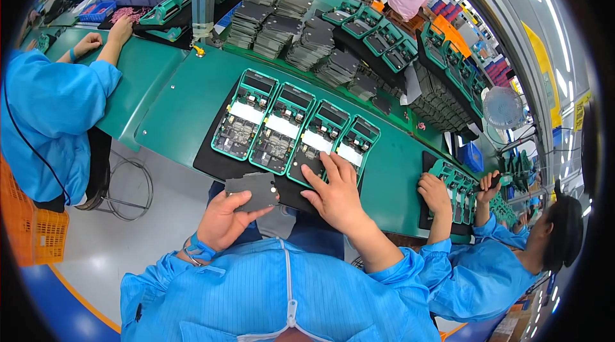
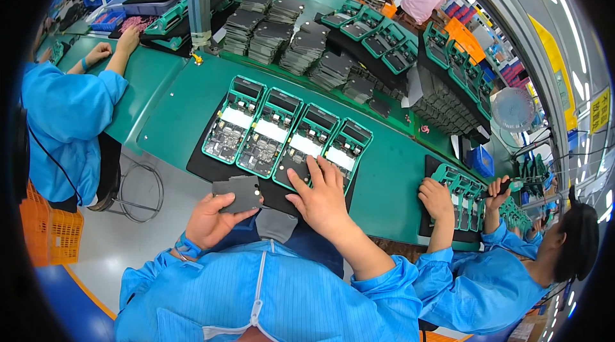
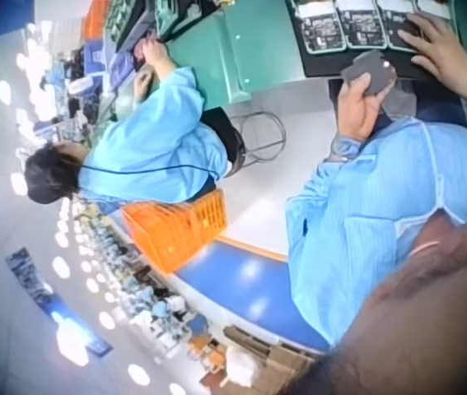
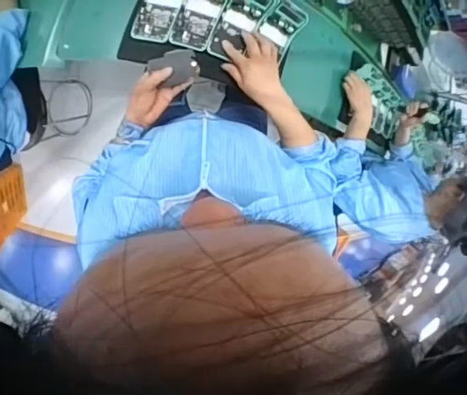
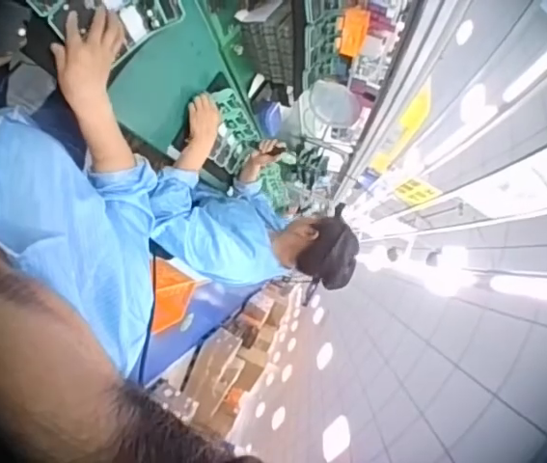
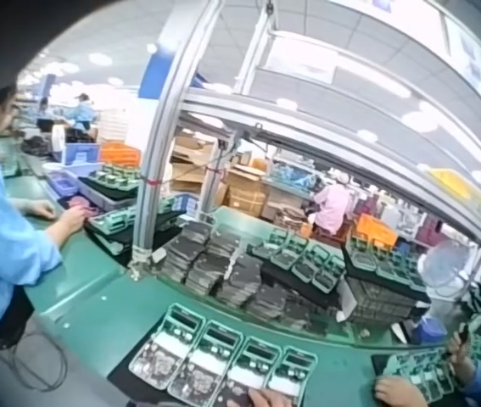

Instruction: The person assembles small electronic components into plastic housings by hand, placing them into an assembly tray.

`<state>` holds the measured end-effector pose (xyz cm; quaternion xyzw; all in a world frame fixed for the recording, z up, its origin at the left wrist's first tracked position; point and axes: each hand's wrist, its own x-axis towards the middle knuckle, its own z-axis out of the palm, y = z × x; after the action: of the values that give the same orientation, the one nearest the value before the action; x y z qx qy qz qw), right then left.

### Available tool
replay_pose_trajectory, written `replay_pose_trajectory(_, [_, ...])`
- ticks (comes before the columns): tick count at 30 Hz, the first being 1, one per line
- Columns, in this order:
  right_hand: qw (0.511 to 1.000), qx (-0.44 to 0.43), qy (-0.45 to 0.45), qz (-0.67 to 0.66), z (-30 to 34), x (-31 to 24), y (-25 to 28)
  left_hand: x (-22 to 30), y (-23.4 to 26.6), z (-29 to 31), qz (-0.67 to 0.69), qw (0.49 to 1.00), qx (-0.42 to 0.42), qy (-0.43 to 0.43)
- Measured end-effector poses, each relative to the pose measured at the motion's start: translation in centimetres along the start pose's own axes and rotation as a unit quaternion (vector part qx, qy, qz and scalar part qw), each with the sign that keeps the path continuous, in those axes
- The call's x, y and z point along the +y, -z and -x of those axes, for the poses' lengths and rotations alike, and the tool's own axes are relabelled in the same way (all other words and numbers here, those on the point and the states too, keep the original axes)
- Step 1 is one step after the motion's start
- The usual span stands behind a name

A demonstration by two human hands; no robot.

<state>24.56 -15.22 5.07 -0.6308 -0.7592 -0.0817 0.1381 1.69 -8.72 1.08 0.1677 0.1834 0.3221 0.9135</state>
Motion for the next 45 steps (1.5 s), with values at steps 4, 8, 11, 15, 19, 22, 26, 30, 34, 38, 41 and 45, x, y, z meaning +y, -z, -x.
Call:
replay_pose_trajectory(4, [0.986, -0.026, 0.053, -0.158, -0.2, -1.5, -0.2, -0.1, -0.2, 0.2, -0.031, 0.999, 0.012, 0.013])
replay_pose_trajectory(8, [0.96, -0.069, 0.126, -0.24, -1.3, -2.7, -0.6, -0.1, -0.4, 0.1, -0.03, 0.999, -0.009, 0.039])
replay_pose_trajectory(11, [0.966, -0.044, 0.121, -0.225, -2.4, -2.3, -0.4, 0.4, -0.1, 0.3, -0.026, 0.999, -0.009, 0.016])
replay_pose_trajectory(15, [0.991, 0.029, 0.018, -0.128, -4.1, -1.2, -1.3, 1.5, 0.5, 0.8, -0.006, 1.0, -0.007, -0.011])
replay_pose_trajectory(19, [0.994, 0.056, 0.019, -0.097, -5.2, -1.3, -2.9, 1.9, 1.2, 1.3, 0.059, 0.998, -0.002, -0.014])
replay_pose_trajectory(22, [0.996, 0.038, 0.037, -0.078, -5.0, -1.4, -3.7, 2.1, 1.5, 1.7, 0.052, 0.998, 0.0, -0.02])
replay_pose_trajectory(26, [0.998, 0.013, 0.042, -0.051, -5.0, -1.9, -2.9, 2.3, 1.7, 2.0, 0.019, 0.999, 0.011, -0.04])
replay_pose_trajectory(30, [0.998, -0.019, 0.05, 0.016, -5.1, -2.3, -2.4, 2.4, 1.7, 2.0, -0.006, 0.998, 0.033, -0.053])
replay_pose_trajectory(34, [0.997, -0.033, 0.054, 0.036, -5.0, -3.1, -2.3, 2.7, 2.0, 1.9, -0.017, 0.997, 0.038, -0.059])
replay_pose_trajectory(38, [0.997, -0.011, 0.072, -0.036, -5.4, -4.1, -1.4, 2.8, 1.9, 1.8, -0.019, 0.996, 0.054, -0.069])
replay_pose_trajectory(41, [0.97, -0.021, 0.149, -0.192, -5.4, -6.0, -1.2, 2.8, 2.0, 1.8, -0.015, 0.998, 0.03, -0.051])
replay_pose_trajectory(45, [0.952, -0.059, 0.177, -0.244, -6.2, -6.5, -2.1, 3.2, 1.9, 1.7, -0.015, 0.999, 0.019, -0.037])
